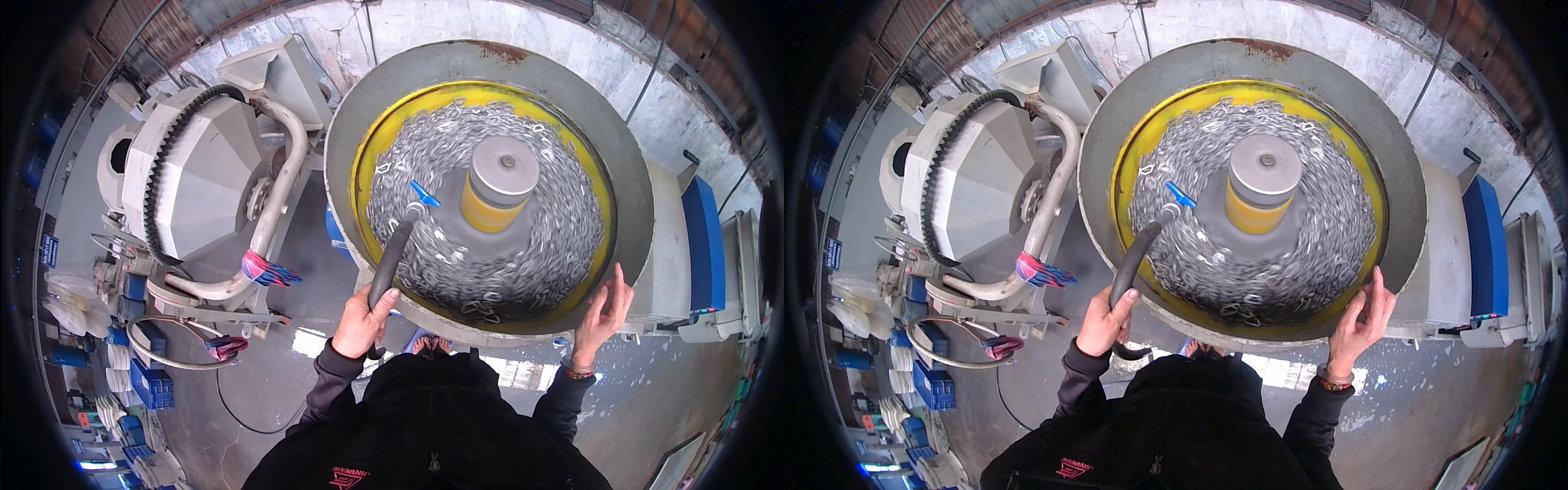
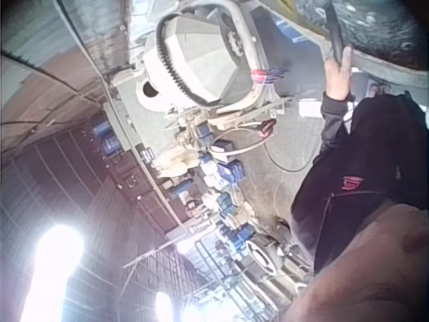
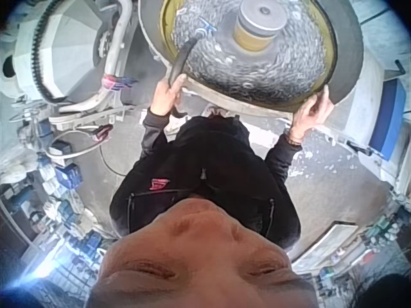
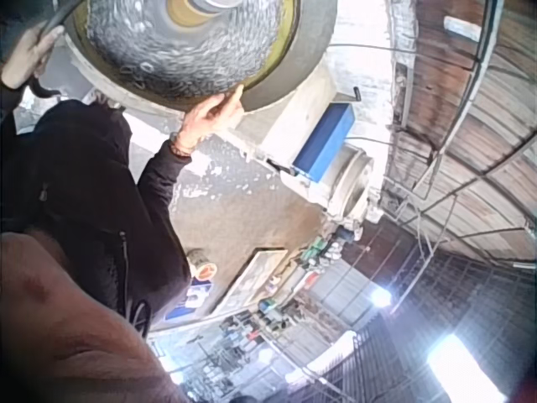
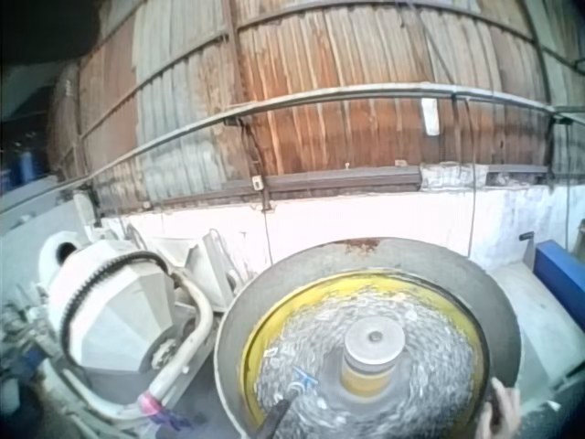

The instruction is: The person uses a water hose to spray and clean the contents of multiple industrial vibratory finishing bowls on a factory floor.

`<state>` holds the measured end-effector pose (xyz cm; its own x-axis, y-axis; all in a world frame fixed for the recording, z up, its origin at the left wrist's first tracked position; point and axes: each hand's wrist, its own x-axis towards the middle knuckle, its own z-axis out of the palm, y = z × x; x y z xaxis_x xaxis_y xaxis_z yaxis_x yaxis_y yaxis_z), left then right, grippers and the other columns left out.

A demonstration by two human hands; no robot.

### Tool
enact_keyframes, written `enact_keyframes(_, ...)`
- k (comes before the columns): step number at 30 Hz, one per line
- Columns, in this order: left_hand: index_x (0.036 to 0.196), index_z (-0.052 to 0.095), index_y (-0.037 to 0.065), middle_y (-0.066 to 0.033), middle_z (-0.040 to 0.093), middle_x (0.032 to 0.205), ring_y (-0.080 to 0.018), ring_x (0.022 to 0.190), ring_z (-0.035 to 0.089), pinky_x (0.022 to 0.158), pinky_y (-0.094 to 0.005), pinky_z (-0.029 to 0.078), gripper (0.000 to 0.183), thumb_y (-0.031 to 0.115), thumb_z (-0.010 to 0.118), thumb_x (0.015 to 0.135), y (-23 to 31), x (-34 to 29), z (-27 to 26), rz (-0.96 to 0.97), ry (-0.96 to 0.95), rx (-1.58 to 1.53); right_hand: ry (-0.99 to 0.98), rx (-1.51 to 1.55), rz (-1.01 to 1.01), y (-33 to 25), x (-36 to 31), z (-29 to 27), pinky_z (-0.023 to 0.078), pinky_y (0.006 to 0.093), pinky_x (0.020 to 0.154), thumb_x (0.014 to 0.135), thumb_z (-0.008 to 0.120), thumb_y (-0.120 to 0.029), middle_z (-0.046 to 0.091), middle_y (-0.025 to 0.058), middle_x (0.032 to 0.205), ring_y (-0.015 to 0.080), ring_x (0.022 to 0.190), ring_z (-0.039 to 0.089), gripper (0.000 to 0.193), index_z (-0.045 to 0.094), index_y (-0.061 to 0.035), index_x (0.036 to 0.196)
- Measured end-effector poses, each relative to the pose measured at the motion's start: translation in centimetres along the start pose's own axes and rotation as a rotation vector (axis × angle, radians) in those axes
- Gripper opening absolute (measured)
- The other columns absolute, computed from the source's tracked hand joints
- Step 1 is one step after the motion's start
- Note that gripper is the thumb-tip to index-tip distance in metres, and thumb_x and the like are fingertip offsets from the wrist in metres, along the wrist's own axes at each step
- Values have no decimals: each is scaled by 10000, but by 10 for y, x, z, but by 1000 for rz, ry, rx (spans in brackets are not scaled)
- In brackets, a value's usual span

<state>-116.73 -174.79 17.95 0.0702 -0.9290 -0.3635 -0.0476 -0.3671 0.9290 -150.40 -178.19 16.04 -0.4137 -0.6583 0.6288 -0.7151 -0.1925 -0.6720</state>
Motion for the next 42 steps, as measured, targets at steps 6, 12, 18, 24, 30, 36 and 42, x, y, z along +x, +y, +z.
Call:
enact_keyframes(6, 956, 501, -41, 14, 385, 461, -76, 354, 388, 354, -237, 328, 373, 325, 537, 893, 1, 0, -1, 9, -8, 29, -21, -18, 13, -3, 1, 0, 384, 259, 612, 817, 466, 58, 468, 50, 843, 143, 732, 438, 375, 561, -42, 1166)
enact_keyframes(12, 935, 499, -35, 14, 378, 467, -74, 352, 378, 348, -243, 328, 376, 335, 543, 889, 3, 0, -1, 16, -18, 38, -11, -1, 21, -3, 1, 0, 371, 252, 589, 818, 466, 55, 482, 45, 851, 134, 716, 437, 368, 564, -42, 1160)
enact_keyframes(18, 913, 500, -26, 14, 375, 473, -75, 354, 376, 346, -245, 327, 375, 345, 548, 884, -2, 1, -4, 16, -30, 30, -2, -15, -9, -6, 2, 1, 361, 248, 574, 818, 473, 53, 483, 38, 853, 126, 695, 425, 370, 565, -50, 1162)
enact_keyframes(24, 909, 510, -22, 7, 392, 478, -81, 362, 399, 351, -249, 333, 377, 352, 545, 884, 0, 2, -4, 15, -47, 46, -38, -33, 42, -3, 2, 0, 357, 244, 560, 821, 489, 37, 471, 33, 854, 120, 692, 423, 382, 564, -80, 1177)
enact_keyframes(30, 909, 513, -24, 3, 395, 474, -88, 359, 405, 352, -257, 339, 382, 356, 542, 885, -3, 4, -6, 31, -55, 84, -81, -86, 45, -6, 2, 0, 371, 259, 580, 812, 489, 44, 469, 36, 851, 134, 710, 436, 399, 560, -89, 1182)
enact_keyframes(36, 925, 516, -25, 6, 391, 469, -87, 358, 403, 351, -256, 336, 378, 349, 545, 884, 0, 3, -8, 35, -76, 93, -138, -159, -59, -8, 1, 0, 419, 306, 662, 799, 475, 58, 469, 76, 842, 200, 737, 475, 396, 567, -77, 1160)
enact_keyframes(42, 960, 504, -9, 30, 381, 508, -64, 374, 366, 349, -231, 309, 326, 304, 555, 885, 4, 1, -5, -16, -54, -2, -130, -150, -92, -8, 2, 0, 426, 309, 699, 787, 457, 70, 492, 95, 847, 225, 765, 501, 406, 572, -75, 1148)
